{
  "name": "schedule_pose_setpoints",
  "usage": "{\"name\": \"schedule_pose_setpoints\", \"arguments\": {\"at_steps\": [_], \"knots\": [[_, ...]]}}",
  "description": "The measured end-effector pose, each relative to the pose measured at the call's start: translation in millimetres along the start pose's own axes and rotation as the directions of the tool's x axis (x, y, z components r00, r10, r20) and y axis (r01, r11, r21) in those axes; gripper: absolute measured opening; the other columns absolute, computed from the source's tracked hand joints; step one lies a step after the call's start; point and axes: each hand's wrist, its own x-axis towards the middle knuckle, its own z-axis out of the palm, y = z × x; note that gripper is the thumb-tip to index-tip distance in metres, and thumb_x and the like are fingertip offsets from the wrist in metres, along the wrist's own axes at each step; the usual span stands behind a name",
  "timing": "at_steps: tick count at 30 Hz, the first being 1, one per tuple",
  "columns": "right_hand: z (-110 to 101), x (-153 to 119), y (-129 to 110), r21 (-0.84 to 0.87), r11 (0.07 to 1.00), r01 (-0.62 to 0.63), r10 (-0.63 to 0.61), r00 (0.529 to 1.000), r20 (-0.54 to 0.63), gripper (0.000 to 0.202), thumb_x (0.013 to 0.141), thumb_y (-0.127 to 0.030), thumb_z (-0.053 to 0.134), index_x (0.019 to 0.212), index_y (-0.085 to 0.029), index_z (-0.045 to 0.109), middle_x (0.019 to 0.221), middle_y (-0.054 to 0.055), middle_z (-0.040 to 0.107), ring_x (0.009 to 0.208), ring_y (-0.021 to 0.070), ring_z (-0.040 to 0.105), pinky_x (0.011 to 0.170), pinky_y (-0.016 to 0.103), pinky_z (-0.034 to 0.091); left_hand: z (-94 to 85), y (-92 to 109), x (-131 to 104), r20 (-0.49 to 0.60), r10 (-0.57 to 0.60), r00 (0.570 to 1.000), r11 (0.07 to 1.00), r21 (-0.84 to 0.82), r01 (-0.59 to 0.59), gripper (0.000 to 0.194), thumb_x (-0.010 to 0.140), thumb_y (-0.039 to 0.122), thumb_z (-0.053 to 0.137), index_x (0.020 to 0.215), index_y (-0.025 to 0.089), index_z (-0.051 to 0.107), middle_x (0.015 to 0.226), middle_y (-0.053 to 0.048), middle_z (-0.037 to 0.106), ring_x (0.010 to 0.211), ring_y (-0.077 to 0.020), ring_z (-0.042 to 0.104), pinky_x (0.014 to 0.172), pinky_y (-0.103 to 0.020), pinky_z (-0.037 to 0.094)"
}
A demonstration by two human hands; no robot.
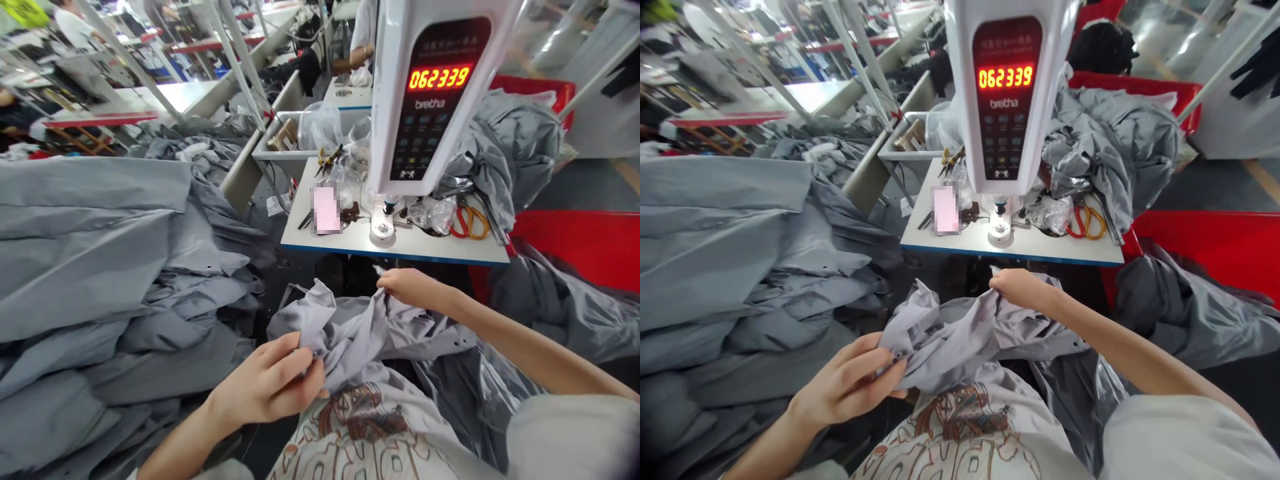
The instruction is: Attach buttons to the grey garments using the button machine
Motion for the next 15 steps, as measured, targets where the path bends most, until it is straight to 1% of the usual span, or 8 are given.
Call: {"name": "schedule_pose_setpoints", "arguments": {"at_steps": [2, 4, 6, 8, 9, 11, 13, 15], "knots": [[-32, -16, -27, 0.021, 0.992, 0.123, -0.118, 0.978, -0.175, 0.030, 0.084, -0.006, 0.043, 0.101, -0.017, 0.064, 0.101, 0.009, 0.065, 0.096, 0.0187, 0.062, 0.082, 0.029, 0.049, -4.7, -5, -3, -0.057, -0.044, 0.997, 0.994, -0.106, 0.038, 0.009, 0.085, 0.008, 0.053, 0.087, 0.015, 0.058, 0.093, -0.004, 0.049, 0.083, -0.0125, 0.054, 0.073, -0.027, 0.055], [-59, -36, -56, 0.064, 0.960, 0.271, -0.239, 0.920, -0.311, 0.034, 0.089, -0.009, 0.040, 0.116, -0.021, 0.059, 0.110, 0.008, 0.063, 0.102, 0.0175, 0.060, 0.088, 0.030, 0.049, -3.2, -10, -3, -0.115, -0.128, 0.985, 0.962, -0.255, 0.095, 0.012, 0.085, 0.006, 0.049, 0.086, 0.016, 0.055, 0.097, -0.005, 0.048, 0.089, -0.0151, 0.054, 0.076, -0.032, 0.056], [-74, -48, -81, 0.091, 0.942, 0.324, -0.270, 0.888, -0.373, 0.044, 0.091, -0.012, 0.040, 0.134, -0.023, 0.045, 0.114, 0.007, 0.062, 0.105, 0.0171, 0.058, 0.089, 0.029, 0.049, 6.4, -13, 1, -0.163, -0.175, 0.971, 0.906, -0.413, 0.094, 0.009, 0.087, 0.011, 0.047, 0.086, 0.018, 0.051, 0.098, -0.006, 0.048, 0.093, -0.0174, 0.055, 0.078, -0.036, 0.055], [-74, -48, -96, 0.130, 0.935, 0.330, -0.262, 0.890, -0.373, 0.054, 0.091, -0.012, 0.039, 0.143, -0.024, 0.031, 0.114, 0.006, 0.062, 0.104, 0.0165, 0.059, 0.088, 0.030, 0.049, 21.9, -13, 11, -0.180, -0.109, 0.978, 0.855, -0.519, 0.000, 0.004, 0.088, 0.017, 0.050, 0.085, 0.021, 0.048, 0.098, -0.006, 0.049, 0.091, -0.0172, 0.055, 0.079, -0.037, 0.054], [-71, -44, -100, 0.153, 0.930, 0.335, -0.265, 0.896, -0.356, 0.055, 0.091, -0.011, 0.039, 0.143, -0.024, 0.032, 0.113, 0.006, 0.063, 0.103, 0.0160, 0.059, 0.087, 0.030, 0.050, 30.3, -12, 17, -0.175, -0.052, 0.983, 0.835, -0.548, -0.054, 0.005, 0.087, 0.020, 0.052, 0.085, 0.022, 0.047, 0.098, -0.005, 0.050, 0.089, -0.0169, 0.056, 0.079, -0.037, 0.053], [-63, -36, -102, 0.187, 0.918, 0.349, -0.279, 0.906, -0.318, 0.046, 0.090, -0.010, 0.039, 0.133, -0.023, 0.046, 0.107, 0.005, 0.064, 0.098, 0.0149, 0.060, 0.083, 0.029, 0.051, 44.6, -11, 33, -0.140, 0.033, 0.990, 0.796, -0.595, -0.110, 0.008, 0.087, 0.024, 0.052, 0.084, 0.022, 0.046, 0.097, -0.005, 0.052, 0.087, -0.0166, 0.056, 0.082, -0.037, 0.052], [-63, -38, -98, 0.174, 0.931, 0.322, -0.254, 0.910, -0.327, 0.035, 0.089, -0.010, 0.041, 0.116, -0.020, 0.059, 0.099, 0.006, 0.065, 0.091, 0.0146, 0.061, 0.079, 0.027, 0.051, 51.4, -11, 51, -0.138, 0.007, 0.990, 0.735, -0.670, -0.099, 0.011, 0.090, 0.031, 0.046, 0.083, 0.022, 0.044, 0.093, -0.006, 0.054, 0.085, -0.0167, 0.056, 0.081, -0.038, 0.052], [-73, -59, -91, 0.095, 0.967, 0.236, -0.170, 0.877, -0.449, 0.027, 0.089, -0.013, 0.043, 0.108, -0.020, 0.062, 0.092, 0.006, 0.065, 0.088, 0.0158, 0.061, 0.077, 0.028, 0.050, 48.6, -13, 73, -0.168, -0.081, 0.982, 0.650, -0.756, -0.076, 0.018, 0.094, 0.036, 0.036, 0.086, 0.022, 0.043, 0.092, -0.007, 0.054, 0.090, -0.0189, 0.058, 0.081, -0.041, 0.053]]}}
